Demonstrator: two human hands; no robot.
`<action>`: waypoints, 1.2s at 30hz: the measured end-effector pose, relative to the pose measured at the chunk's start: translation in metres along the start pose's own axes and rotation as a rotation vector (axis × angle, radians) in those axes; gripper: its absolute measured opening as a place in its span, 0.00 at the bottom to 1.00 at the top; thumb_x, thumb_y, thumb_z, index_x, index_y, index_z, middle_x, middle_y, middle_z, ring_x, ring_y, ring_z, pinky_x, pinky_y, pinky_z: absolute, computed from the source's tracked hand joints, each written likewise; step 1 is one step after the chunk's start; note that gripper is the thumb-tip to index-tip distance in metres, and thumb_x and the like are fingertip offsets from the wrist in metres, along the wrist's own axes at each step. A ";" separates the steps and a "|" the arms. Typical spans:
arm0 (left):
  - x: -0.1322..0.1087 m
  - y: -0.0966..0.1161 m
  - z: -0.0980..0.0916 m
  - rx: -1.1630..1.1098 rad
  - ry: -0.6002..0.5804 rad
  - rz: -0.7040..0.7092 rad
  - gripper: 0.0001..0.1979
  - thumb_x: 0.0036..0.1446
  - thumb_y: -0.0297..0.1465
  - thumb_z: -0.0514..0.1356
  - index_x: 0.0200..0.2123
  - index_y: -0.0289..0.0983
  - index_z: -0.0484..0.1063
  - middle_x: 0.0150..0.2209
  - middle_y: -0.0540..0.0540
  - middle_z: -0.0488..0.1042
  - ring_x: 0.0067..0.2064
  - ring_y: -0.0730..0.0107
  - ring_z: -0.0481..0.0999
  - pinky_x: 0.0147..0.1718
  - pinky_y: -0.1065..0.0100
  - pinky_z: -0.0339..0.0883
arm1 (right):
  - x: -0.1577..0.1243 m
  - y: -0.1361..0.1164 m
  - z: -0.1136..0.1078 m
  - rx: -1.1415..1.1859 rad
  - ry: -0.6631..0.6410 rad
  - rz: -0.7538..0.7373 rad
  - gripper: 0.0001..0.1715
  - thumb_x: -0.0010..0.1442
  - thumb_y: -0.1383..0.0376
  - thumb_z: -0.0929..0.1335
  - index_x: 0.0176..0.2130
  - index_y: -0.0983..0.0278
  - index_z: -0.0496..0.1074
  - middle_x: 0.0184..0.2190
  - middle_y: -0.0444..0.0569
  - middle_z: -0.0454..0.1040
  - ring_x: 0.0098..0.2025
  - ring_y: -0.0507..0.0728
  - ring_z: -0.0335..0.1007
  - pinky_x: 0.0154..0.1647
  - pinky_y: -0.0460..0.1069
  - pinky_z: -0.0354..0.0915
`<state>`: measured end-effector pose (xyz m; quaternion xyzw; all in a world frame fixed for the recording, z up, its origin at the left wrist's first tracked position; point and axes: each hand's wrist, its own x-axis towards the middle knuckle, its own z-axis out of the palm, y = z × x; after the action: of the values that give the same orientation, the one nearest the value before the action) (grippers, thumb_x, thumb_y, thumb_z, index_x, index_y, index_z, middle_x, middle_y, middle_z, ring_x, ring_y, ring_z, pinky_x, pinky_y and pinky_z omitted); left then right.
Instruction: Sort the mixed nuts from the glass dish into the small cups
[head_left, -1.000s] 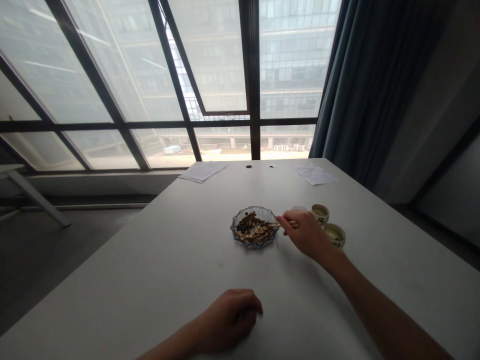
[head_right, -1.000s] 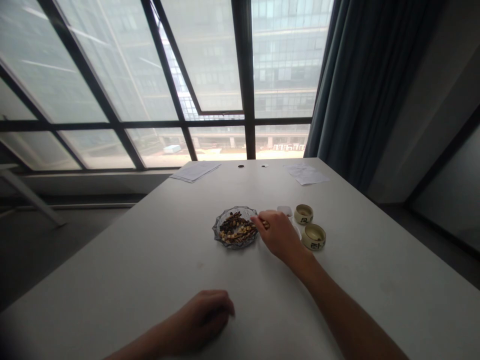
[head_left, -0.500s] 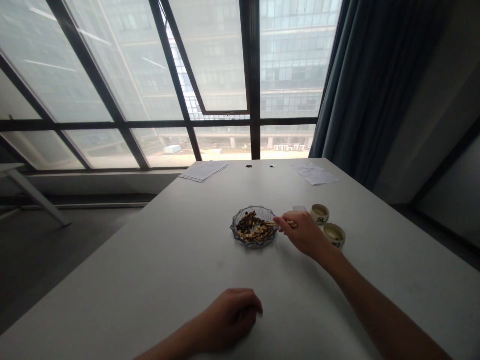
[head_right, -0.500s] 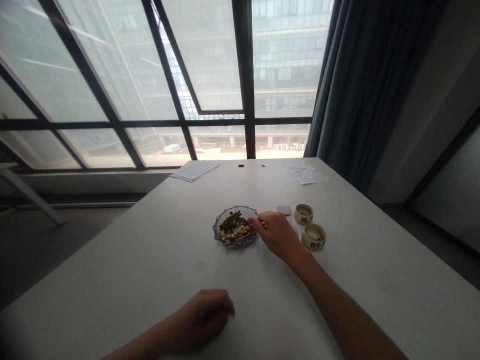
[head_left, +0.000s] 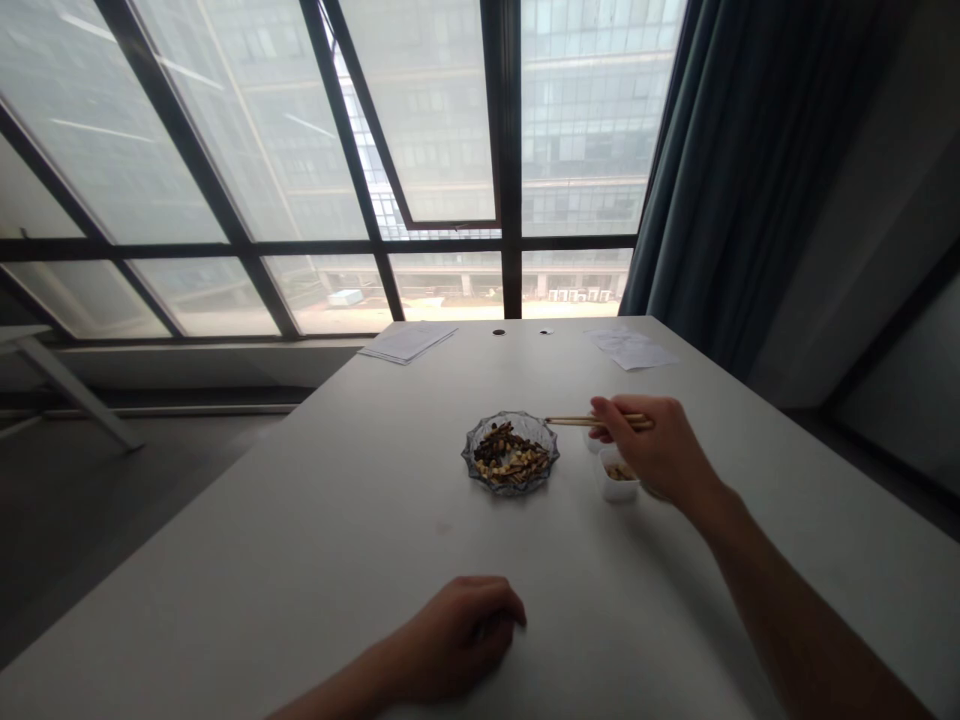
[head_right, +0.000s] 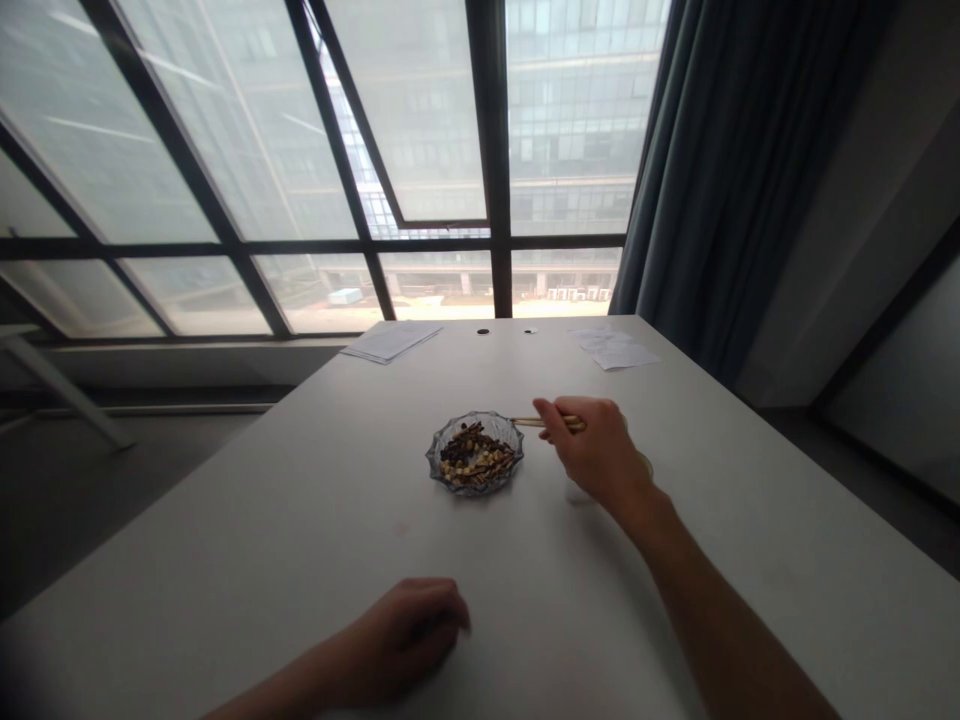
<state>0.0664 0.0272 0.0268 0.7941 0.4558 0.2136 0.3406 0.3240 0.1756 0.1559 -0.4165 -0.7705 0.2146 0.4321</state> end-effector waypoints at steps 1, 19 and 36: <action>0.000 0.000 0.000 0.000 0.001 -0.002 0.14 0.58 0.22 0.56 0.43 0.40 0.75 0.37 0.49 0.77 0.36 0.71 0.74 0.38 0.72 0.66 | 0.000 0.000 -0.009 0.013 0.042 0.016 0.27 0.67 0.48 0.67 0.28 0.64 0.79 0.26 0.51 0.81 0.28 0.60 0.81 0.30 0.50 0.70; 0.000 0.000 -0.001 0.004 -0.013 0.006 0.15 0.56 0.20 0.55 0.42 0.39 0.75 0.36 0.50 0.76 0.36 0.71 0.73 0.38 0.73 0.65 | 0.016 0.039 -0.057 0.006 0.329 0.153 0.26 0.61 0.46 0.72 0.32 0.67 0.81 0.24 0.54 0.82 0.24 0.62 0.81 0.24 0.48 0.76; 0.000 -0.002 0.001 -0.001 0.006 0.012 0.15 0.57 0.20 0.55 0.42 0.40 0.76 0.36 0.50 0.77 0.36 0.72 0.73 0.39 0.73 0.65 | 0.017 0.040 -0.050 0.052 0.291 0.149 0.27 0.62 0.46 0.71 0.34 0.67 0.81 0.25 0.53 0.82 0.25 0.61 0.81 0.24 0.49 0.76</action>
<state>0.0656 0.0277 0.0247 0.7960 0.4519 0.2183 0.3385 0.3795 0.2104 0.1633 -0.4877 -0.6611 0.2035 0.5327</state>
